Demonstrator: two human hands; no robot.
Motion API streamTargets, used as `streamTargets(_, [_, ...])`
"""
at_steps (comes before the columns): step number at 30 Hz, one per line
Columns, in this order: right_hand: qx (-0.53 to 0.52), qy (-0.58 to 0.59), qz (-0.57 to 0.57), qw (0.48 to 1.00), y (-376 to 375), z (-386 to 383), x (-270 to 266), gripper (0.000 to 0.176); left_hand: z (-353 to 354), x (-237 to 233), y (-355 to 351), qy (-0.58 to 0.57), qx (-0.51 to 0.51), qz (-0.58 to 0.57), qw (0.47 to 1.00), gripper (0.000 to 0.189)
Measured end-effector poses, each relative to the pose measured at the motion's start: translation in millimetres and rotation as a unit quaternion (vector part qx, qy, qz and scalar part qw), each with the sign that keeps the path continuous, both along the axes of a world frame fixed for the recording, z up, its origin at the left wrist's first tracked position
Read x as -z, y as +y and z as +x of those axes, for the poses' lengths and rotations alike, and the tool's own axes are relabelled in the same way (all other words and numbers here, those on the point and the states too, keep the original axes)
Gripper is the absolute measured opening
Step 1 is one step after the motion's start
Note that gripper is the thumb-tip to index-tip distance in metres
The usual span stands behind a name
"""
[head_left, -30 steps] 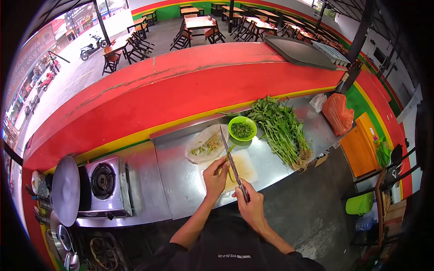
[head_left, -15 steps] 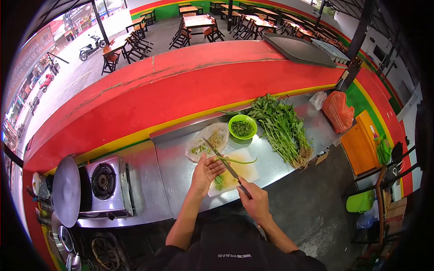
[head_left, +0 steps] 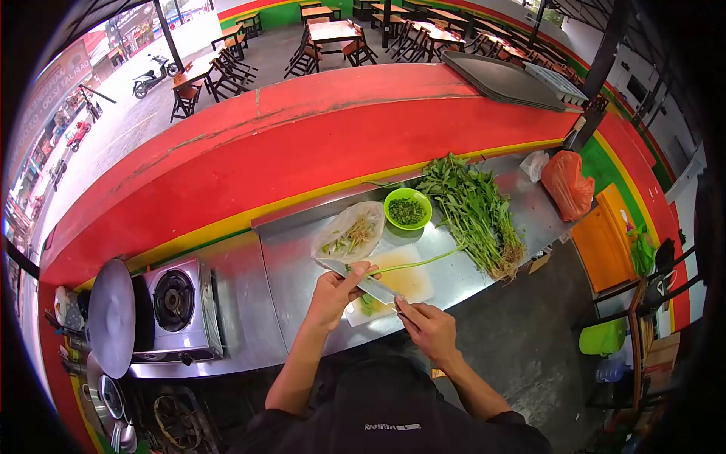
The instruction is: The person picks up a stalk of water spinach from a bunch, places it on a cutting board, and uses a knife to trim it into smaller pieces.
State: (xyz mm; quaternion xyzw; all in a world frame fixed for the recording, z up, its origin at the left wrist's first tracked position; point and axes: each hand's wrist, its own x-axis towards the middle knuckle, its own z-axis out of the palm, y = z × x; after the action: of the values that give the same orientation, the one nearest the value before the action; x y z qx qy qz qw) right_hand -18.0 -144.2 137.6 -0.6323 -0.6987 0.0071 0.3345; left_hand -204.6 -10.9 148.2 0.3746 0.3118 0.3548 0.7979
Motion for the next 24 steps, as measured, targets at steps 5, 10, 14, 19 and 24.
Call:
streamTargets(5, [0.007,-0.027,-0.01,1.0,0,3,3,0.043,7,10,-1,0.057,-0.041,0.026,0.997,0.039])
streamTargets(10, [0.014,-0.048,-0.006,0.999,-1,6,2,0.042,4,20,3,0.094,0.002,-0.003,0.996,0.034])
streamTargets(14, [0.015,-0.036,-0.004,0.999,-1,3,3,0.041,6,20,1,0.06,0.008,-0.02,0.998,0.034])
streamTargets(19, [0.029,-0.019,0.034,0.999,5,0,10,0.042,14,24,-6,0.025,-0.037,-0.047,0.998,0.035])
streamTargets(24, [0.036,-0.027,0.032,0.998,6,2,10,0.039,16,24,-8,0.021,-0.049,-0.035,0.998,0.036])
